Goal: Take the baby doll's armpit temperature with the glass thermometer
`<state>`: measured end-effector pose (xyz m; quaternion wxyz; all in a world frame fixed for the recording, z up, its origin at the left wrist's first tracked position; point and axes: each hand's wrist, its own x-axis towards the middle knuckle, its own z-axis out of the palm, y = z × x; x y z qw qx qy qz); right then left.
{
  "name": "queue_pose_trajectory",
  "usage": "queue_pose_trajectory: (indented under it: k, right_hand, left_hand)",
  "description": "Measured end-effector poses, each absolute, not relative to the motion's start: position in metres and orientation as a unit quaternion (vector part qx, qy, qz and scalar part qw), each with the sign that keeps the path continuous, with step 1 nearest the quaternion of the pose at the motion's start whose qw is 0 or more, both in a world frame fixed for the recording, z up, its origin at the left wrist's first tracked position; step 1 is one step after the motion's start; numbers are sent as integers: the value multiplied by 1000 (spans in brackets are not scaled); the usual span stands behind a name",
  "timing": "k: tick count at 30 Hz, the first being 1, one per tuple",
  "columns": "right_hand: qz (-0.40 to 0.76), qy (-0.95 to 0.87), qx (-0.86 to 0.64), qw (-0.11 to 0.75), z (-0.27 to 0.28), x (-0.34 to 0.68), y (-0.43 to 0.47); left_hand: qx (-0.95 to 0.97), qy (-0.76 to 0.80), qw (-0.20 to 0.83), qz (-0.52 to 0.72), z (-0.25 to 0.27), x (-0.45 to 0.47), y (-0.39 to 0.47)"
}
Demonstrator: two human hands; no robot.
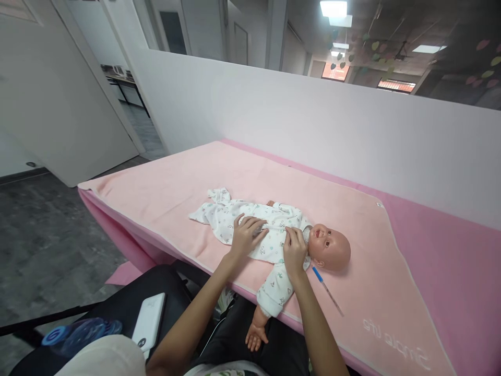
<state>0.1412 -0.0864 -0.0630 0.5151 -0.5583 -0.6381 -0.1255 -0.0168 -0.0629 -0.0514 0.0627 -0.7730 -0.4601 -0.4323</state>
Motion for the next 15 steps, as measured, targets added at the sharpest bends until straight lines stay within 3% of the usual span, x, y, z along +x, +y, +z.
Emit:
queue_pose_trajectory:
  k: [8,15]
  right_hand:
    - [-162,-727,-543,388,-43,103,-85]
    - [-120,-727,-530,419,-49,99,-77]
  left_hand:
    - [-750,-472,70,-458,-60,-23,-70]
    - [-753,-485,55,-441,-58,-22,-70]
